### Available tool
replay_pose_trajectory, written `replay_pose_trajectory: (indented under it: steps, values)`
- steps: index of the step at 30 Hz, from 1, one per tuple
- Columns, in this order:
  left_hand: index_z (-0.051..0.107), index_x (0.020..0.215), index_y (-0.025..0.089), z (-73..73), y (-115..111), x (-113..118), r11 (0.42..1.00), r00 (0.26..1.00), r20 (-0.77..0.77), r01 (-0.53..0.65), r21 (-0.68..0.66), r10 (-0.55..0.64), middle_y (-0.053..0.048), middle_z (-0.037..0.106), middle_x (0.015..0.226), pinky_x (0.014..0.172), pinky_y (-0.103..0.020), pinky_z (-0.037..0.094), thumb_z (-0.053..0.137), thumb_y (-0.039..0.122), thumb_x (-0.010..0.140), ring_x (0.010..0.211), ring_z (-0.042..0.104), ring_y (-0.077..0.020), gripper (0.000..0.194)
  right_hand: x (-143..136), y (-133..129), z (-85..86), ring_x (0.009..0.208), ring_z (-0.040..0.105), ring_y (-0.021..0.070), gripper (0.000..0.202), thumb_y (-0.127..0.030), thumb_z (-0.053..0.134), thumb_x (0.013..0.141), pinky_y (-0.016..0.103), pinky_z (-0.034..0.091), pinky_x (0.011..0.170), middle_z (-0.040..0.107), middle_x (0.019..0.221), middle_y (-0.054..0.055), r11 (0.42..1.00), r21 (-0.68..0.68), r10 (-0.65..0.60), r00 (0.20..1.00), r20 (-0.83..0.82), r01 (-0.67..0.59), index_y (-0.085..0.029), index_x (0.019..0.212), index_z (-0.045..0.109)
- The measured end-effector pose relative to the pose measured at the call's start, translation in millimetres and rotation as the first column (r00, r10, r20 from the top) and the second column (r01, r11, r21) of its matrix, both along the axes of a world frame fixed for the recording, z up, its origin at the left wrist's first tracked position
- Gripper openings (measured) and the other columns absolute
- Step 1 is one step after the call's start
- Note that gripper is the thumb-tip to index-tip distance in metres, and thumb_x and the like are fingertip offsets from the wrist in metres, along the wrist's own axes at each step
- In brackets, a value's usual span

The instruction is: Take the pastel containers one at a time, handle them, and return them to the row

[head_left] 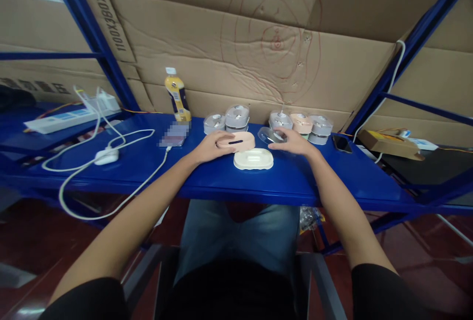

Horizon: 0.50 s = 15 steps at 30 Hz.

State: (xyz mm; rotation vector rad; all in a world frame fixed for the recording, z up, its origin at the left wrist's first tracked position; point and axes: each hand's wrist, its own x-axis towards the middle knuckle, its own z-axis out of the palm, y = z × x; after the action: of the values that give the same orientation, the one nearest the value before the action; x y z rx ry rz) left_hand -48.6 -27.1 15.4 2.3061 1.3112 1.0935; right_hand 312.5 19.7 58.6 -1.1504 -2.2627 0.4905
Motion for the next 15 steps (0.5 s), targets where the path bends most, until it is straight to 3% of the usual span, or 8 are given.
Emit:
replay_pose_trajectory:
  steps: [3,7,15]
  values:
    - [0.066,0.144,0.018,-0.8,-6,19,0.996,0.995,0.038,0.088,0.015,-0.088,-0.017,0.071,0.146,0.119,-0.058,0.052,0.088,0.068,0.076,0.135,0.068,-0.0384,0.087,-11,-7,-0.9,0.132,0.069,0.0372,0.084,-0.064,0.089,0.079,0.056,0.054,0.114,0.072,0.149,0.015,0.99,0.112,0.1,0.991,-0.09,-0.09,-0.022,0.15,0.069]
    - [0.053,0.156,0.018,-7.6,-10,41,0.984,0.983,0.051,0.174,0.035,-0.176,-0.022,0.064,0.155,0.12,-0.061,0.051,0.095,0.063,0.071,0.142,0.064,-0.0419,0.105,-31,-16,-5.1,0.123,0.071,0.0339,0.091,-0.064,0.091,0.076,0.051,0.056,0.111,0.073,0.138,0.014,0.953,0.168,0.253,0.967,0.012,-0.251,-0.022,0.153,0.068]
    - [0.039,0.166,0.021,-13.5,-11,49,0.975,0.976,0.054,0.215,-0.049,-0.213,-0.023,0.069,0.148,0.117,-0.065,0.053,0.096,0.057,0.069,0.137,0.068,-0.0441,0.119,-54,-21,-14.5,0.11,0.069,0.0304,0.091,-0.064,0.091,0.079,0.049,0.057,0.103,0.071,0.117,0.01,0.941,0.138,0.287,0.945,0.157,-0.308,-0.024,0.156,0.065]
